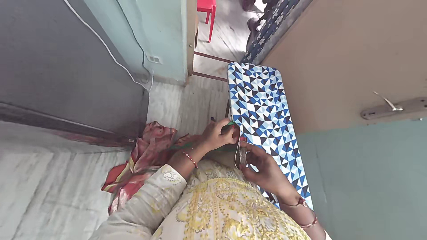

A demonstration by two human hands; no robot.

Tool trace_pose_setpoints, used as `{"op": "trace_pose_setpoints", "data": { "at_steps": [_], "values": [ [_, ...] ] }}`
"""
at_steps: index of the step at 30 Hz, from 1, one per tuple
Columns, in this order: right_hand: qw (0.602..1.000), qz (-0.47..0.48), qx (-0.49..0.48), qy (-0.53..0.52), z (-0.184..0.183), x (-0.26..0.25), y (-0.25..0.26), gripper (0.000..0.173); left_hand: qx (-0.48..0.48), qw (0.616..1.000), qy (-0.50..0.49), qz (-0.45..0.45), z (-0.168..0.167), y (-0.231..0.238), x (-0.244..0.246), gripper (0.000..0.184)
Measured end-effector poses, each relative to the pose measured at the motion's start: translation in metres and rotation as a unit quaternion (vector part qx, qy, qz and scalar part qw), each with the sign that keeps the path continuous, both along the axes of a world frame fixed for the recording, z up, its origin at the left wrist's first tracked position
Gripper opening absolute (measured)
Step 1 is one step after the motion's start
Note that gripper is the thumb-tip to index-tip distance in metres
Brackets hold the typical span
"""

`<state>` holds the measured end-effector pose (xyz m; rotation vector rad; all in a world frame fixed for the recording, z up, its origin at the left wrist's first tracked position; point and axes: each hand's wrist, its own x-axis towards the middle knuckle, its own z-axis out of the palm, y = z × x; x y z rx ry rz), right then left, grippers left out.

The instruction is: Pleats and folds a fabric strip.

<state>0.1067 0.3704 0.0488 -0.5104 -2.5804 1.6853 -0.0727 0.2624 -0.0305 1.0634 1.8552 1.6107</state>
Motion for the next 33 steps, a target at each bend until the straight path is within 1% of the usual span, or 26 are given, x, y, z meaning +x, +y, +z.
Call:
{"op": "trace_pose_setpoints", "data": {
  "at_steps": [10,14,18,22,26,29,31,33],
  "values": [
    [1.0,0.004,-0.003,0.002,0.0,0.001,0.004,0.06,-0.008,1.0,-0.026,0.002,-0.005,0.006,0.008,0.026],
    [1.0,0.005,-0.011,0.017,-0.001,0.002,0.005,0.069,-0.026,0.999,-0.027,-0.002,0.0,0.009,0.011,0.028],
    [0.998,0.027,-0.014,0.049,-0.003,0.005,0.008,0.065,-0.034,0.999,-0.007,0.01,-0.001,0.011,0.014,0.03],
    [0.999,0.019,0.01,0.03,-0.002,0.008,0.007,0.061,-0.039,0.999,0.0,0.013,0.001,0.012,0.017,0.029],
    [1.0,0.008,0.019,0.009,0.001,0.011,0.008,0.063,-0.049,0.999,0.01,0.015,0.003,0.016,0.02,0.03],
    [1.0,-0.004,0.03,-0.004,0.003,0.013,0.009,0.065,-0.028,0.999,0.008,0.034,0.001,0.017,0.021,0.028],
    [0.999,-0.013,0.035,-0.014,0.004,0.014,0.009,0.065,0.005,0.999,0.013,0.045,0.0,0.015,0.02,0.027],
    [0.999,-0.021,0.034,-0.019,0.005,0.015,0.009,0.065,0.057,0.996,0.036,0.052,-0.003,0.014,0.019,0.025]
  ]
}}
